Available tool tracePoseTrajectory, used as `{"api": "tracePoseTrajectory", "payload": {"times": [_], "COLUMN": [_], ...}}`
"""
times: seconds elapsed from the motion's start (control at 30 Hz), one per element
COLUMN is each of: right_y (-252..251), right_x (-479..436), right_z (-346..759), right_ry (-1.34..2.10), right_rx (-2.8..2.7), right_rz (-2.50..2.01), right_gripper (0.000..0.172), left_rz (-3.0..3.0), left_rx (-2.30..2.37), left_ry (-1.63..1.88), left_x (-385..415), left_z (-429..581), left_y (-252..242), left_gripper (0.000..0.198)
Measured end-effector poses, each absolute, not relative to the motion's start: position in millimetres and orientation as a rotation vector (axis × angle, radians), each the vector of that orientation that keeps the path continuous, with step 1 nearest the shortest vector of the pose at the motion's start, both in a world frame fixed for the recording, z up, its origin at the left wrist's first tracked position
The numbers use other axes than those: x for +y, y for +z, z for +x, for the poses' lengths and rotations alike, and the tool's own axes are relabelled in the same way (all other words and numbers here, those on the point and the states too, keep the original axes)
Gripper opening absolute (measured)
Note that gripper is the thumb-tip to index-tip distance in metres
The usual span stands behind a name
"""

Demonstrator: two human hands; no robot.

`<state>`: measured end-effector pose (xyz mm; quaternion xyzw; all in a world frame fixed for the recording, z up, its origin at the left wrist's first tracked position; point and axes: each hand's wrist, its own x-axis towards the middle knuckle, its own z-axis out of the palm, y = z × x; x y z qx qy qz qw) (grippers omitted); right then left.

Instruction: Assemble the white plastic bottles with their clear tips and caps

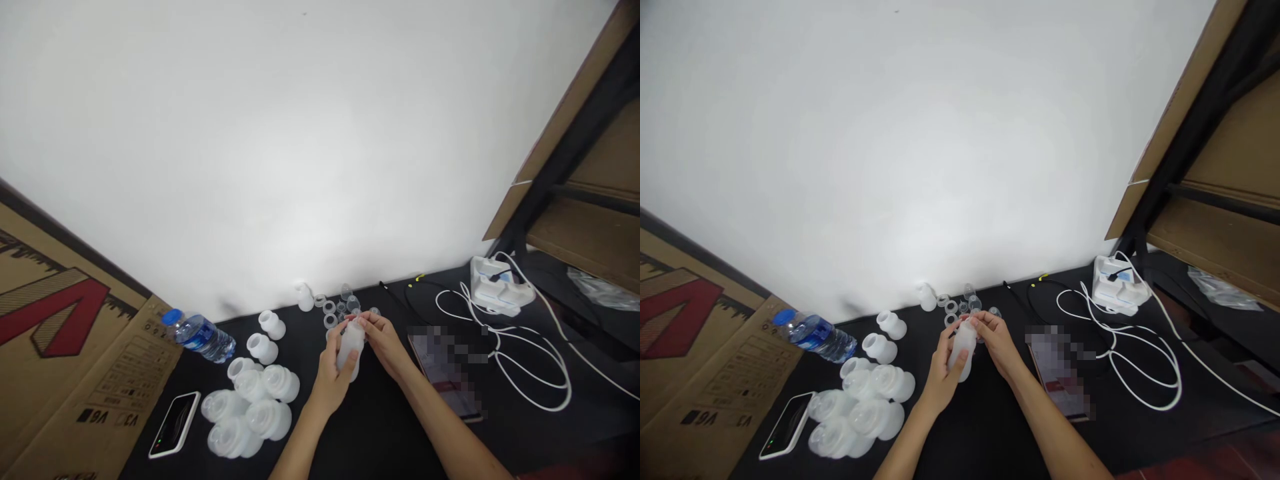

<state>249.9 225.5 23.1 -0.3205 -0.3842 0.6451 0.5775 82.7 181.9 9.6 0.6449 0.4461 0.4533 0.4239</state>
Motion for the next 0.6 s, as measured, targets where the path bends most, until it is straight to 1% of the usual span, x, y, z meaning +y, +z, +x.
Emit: {"api": "tracePoseTrajectory", "payload": {"times": [0.23, 0.4, 0.53, 0.6], "right_y": [22.1, 21.5, 20.0, 18.4], "right_x": [225.9, 223.3, 223.7, 226.6], "right_z": [249.7, 247.2, 247.0, 248.8], "right_ry": [1.539, 1.567, 1.502, 1.421], "right_rx": [-0.884, -0.887, -0.899, -0.894], "right_rz": [-0.773, -0.791, -0.801, -0.801], "right_gripper": [0.041, 0.040, 0.040, 0.043], "left_rz": [1.538, 1.433, 1.343, 1.287], "left_rx": [0.955, 0.882, 0.821, 0.786], "left_ry": [1.130, 1.096, 1.117, 1.126], "left_x": [183.1, 183.9, 183.8, 183.6], "left_z": [84.7, 88.2, 90.0, 90.7], "left_y": [12.8, 12.1, 7.2, 6.3], "left_gripper": [0.070, 0.077, 0.072, 0.069]}}
